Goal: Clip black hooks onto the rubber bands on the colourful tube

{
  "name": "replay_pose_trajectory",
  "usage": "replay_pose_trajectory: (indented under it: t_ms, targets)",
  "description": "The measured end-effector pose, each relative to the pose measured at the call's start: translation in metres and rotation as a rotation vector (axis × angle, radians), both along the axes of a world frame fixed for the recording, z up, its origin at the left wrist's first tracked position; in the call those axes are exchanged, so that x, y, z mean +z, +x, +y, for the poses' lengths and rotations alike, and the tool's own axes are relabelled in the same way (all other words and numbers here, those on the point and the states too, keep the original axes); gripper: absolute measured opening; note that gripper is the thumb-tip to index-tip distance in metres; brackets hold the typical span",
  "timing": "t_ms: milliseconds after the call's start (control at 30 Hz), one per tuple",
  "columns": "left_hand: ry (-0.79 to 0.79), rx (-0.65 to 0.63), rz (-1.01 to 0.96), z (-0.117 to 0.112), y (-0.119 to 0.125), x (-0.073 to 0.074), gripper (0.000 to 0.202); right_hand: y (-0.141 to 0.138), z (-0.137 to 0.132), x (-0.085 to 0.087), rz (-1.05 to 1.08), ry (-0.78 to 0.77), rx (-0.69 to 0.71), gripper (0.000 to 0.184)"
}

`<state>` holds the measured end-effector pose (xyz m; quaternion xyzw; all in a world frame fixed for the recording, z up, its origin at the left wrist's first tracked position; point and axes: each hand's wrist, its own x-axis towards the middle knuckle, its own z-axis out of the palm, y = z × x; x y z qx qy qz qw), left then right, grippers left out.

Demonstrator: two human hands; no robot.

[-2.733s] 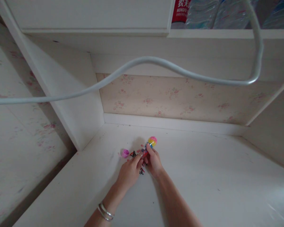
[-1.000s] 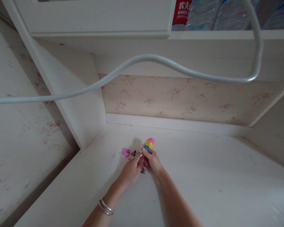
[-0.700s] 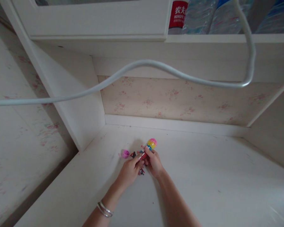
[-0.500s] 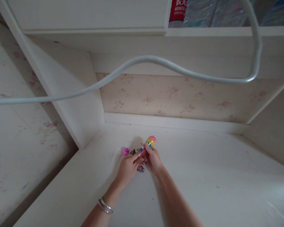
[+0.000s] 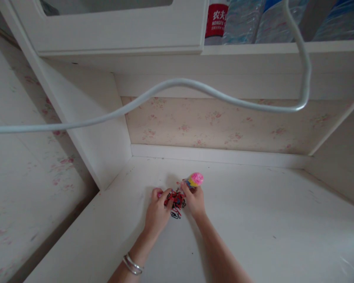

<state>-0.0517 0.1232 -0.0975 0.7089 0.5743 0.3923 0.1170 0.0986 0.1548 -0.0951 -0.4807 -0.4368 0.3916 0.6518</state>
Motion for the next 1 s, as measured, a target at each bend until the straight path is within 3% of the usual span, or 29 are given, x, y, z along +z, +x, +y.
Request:
replay_pose_trajectory:
  t_ms: [233,500,633,733,833,1000]
  targets:
    - [-0.035,0.009,0.013,-0.001,0.003,0.004,0.017,-0.004,-0.010,0.003,-0.407,-0.010,-0.223,0.038]
    - [0.046,-0.016,0.064,-0.001,0.003,0.005,0.023,-0.004,-0.009,0.006,-0.470,-0.058,-0.245,0.041]
    - [0.054,-0.012,0.075,-0.001,0.003,0.003,0.023,-0.004,-0.009,0.007,-0.332,-0.082,-0.238,0.042]
    - [0.054,-0.018,0.044,-0.001,0.003,0.004,0.019,-0.006,-0.007,0.004,-0.083,-0.174,-0.215,0.044]
    - [0.039,-0.058,0.033,-0.002,0.003,0.007,0.016,-0.008,-0.005,0.001,0.173,-0.247,-0.104,0.047]
    - [-0.007,-0.145,-0.039,-0.004,0.005,0.012,0.019,-0.012,-0.004,0.002,0.437,-0.216,0.048,0.050]
